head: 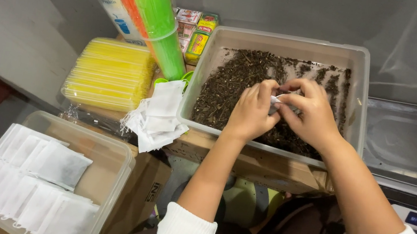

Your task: The person scoops loose tea leaves from a large plastic container using a green plastic spoon and fills white tea bags. They hold each bag open with one hand while pouring the leaves with the other, then place the filled bags into a clear plastic bin.

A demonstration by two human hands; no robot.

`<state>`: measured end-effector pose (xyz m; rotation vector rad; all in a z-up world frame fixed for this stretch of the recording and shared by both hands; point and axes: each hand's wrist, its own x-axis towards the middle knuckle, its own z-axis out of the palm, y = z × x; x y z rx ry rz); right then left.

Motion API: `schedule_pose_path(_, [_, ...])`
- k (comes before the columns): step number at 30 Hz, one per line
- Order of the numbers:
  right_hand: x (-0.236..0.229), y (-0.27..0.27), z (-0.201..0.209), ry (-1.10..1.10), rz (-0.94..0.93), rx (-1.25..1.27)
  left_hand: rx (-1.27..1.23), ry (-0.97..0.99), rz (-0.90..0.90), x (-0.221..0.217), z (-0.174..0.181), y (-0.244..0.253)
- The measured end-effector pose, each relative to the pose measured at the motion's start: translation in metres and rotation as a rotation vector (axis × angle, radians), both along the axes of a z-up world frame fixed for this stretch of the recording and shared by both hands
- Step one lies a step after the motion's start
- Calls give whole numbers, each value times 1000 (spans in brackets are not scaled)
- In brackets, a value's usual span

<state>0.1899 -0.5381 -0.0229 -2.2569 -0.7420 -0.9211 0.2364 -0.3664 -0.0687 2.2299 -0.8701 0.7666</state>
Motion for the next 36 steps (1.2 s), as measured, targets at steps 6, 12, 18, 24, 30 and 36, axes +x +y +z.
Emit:
schedule_pose_path(6, [11,-8,-7,-91,-6,95,-26,13,-17,-7,13,3])
schedule_pose_path(12, [9,-8,-13,-90,-55,44,-15,-42,-6,-9,16,2])
schedule_pose_path(18, [1,1,-1,-15,-77,14,-28,-38,33,-5,13,1])
schedule_pose_path(24, [11,-14,-11,-63,-78,142,-66,42,27,-21,36,4])
schedule_pose_path(30, [4,4,-6,257,254,373,3,-3,-13,-18,25,0])
schedule_pose_path(36, [9,-9,-9,395,267,559,16,53,40,-21,31,3])
